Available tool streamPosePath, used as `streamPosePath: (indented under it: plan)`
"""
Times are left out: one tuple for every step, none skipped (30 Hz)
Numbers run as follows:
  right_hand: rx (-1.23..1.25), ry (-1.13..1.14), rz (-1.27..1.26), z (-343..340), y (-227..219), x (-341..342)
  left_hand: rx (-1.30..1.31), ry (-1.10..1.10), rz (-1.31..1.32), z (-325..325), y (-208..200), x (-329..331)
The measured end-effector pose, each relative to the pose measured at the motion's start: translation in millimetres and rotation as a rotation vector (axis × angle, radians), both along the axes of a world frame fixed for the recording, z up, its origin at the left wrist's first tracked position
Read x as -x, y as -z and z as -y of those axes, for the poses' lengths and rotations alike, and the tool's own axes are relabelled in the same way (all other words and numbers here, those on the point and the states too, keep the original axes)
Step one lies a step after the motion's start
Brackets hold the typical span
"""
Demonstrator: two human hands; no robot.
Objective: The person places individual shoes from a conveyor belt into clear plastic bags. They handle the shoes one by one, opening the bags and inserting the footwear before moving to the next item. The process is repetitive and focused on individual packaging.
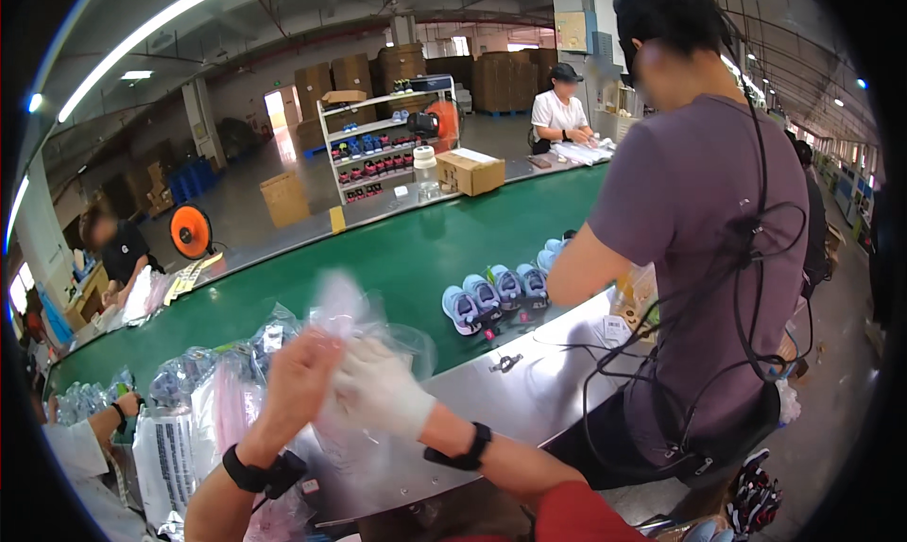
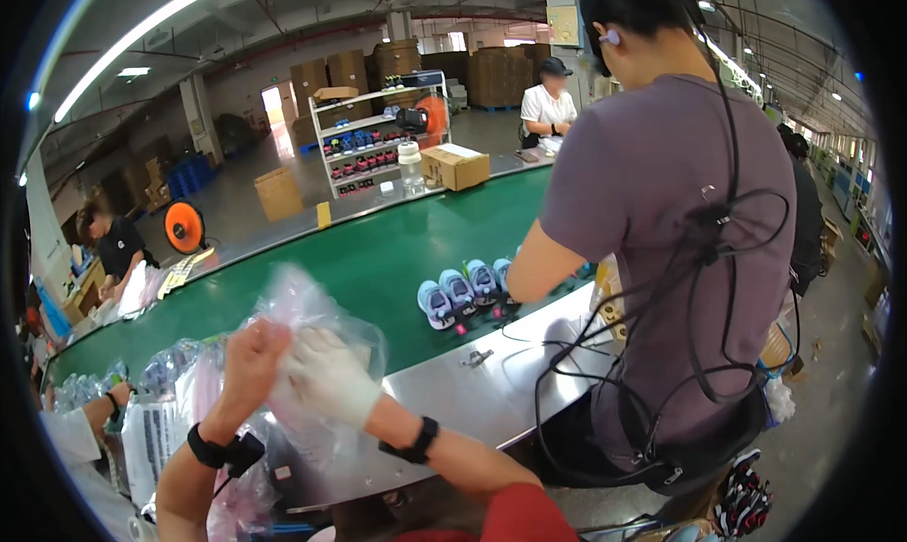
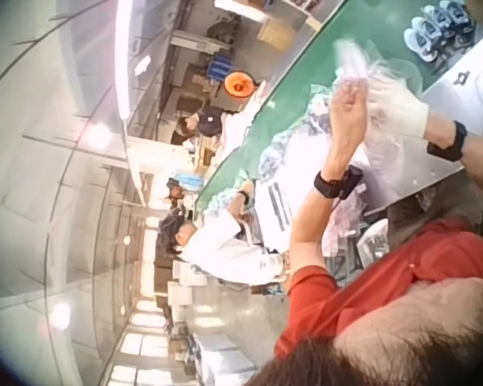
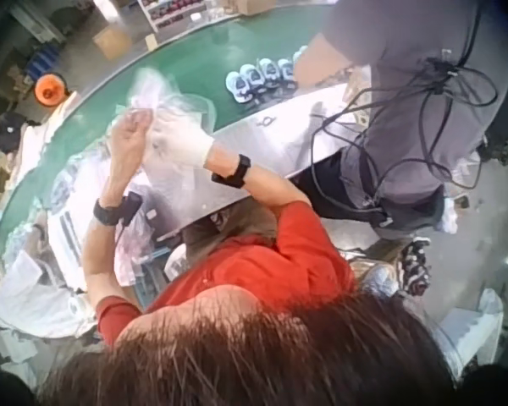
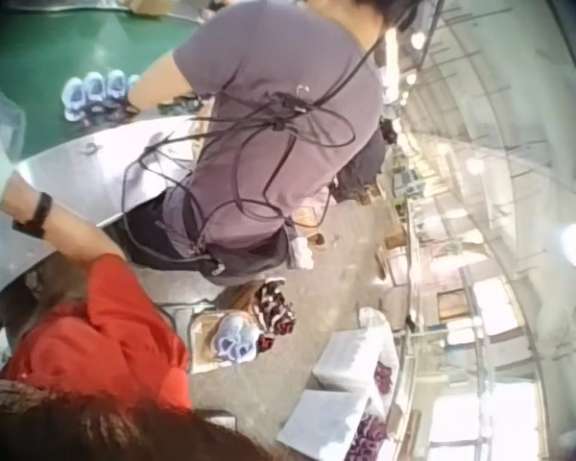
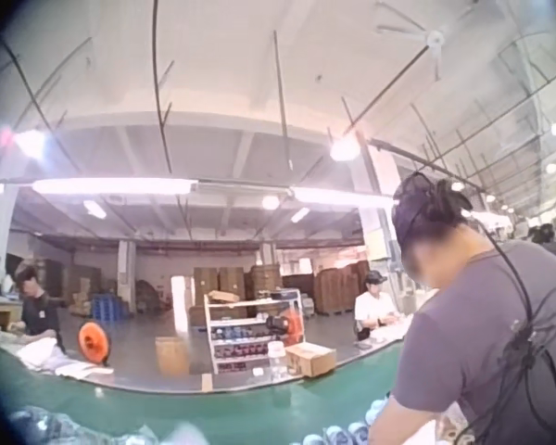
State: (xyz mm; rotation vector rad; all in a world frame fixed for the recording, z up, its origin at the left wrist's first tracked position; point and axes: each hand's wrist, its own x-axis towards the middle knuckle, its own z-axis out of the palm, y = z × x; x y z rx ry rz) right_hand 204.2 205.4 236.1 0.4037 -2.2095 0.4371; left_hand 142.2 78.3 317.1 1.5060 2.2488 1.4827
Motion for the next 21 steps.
streamPosePath:
  plan:
    - [-0.001,-0.024,0.14,3,16,14,0.08,0.158,-0.068,2,2,-15]
    - [0.017,-0.025,0.234,6,32,23,0.152,0.307,-0.136,6,8,-30]
    - [0.026,-0.007,0.316,5,40,27,0.288,0.496,-0.259,11,14,-43]
    - [0.045,0.025,0.38,3,48,30,0.424,0.685,-0.385,16,17,-56]
    - [0.069,0.086,0.438,-6,56,29,0.532,0.828,-0.302,11,17,-70]
    - [0.082,0.102,0.483,-4,59,34,0.578,0.774,-0.365,20,19,-74]
    - [0.08,0.109,0.529,0,60,40,0.625,0.722,-0.426,24,22,-75]
    - [0.076,0.156,0.573,-5,60,36,0.642,0.649,-0.366,27,25,-61]
    - [0.05,0.156,0.627,1,63,42,0.665,0.532,-0.29,38,30,-41]
    - [0.042,0.183,0.672,2,62,40,0.644,0.37,-0.208,37,24,-31]
    - [0.031,0.201,0.72,2,61,40,0.522,0.219,-0.233,36,23,-21]
    - [0.014,0.223,0.775,4,58,41,0.348,0.095,-0.208,33,26,-10]
    - [-0.012,0.236,0.828,9,55,43,0.292,-0.004,-0.236,29,19,0]
    - [-0.032,0.231,0.868,14,51,50,0.15,-0.071,-0.209,23,28,18]
    - [-0.021,0.206,0.9,16,44,50,0.156,-0.152,-0.184,15,24,29]
    - [0.108,0.031,0.763,16,37,44,0.162,-0.247,-0.161,12,18,39]
    - [0.204,-0.155,0.635,16,29,38,0.107,-0.254,-0.13,10,17,50]
    - [0.32,-0.331,0.493,14,19,27,0.056,-0.261,-0.101,9,16,60]
    - [0.436,-0.318,0.403,8,13,18,0.004,-0.267,-0.072,10,18,70]
    - [0.549,-0.305,0.313,-1,5,8,-0.04,-0.247,-0.021,17,23,82]
    - [0.659,-0.281,0.228,-15,-1,0,-0.035,-0.237,-0.001,16,20,79]
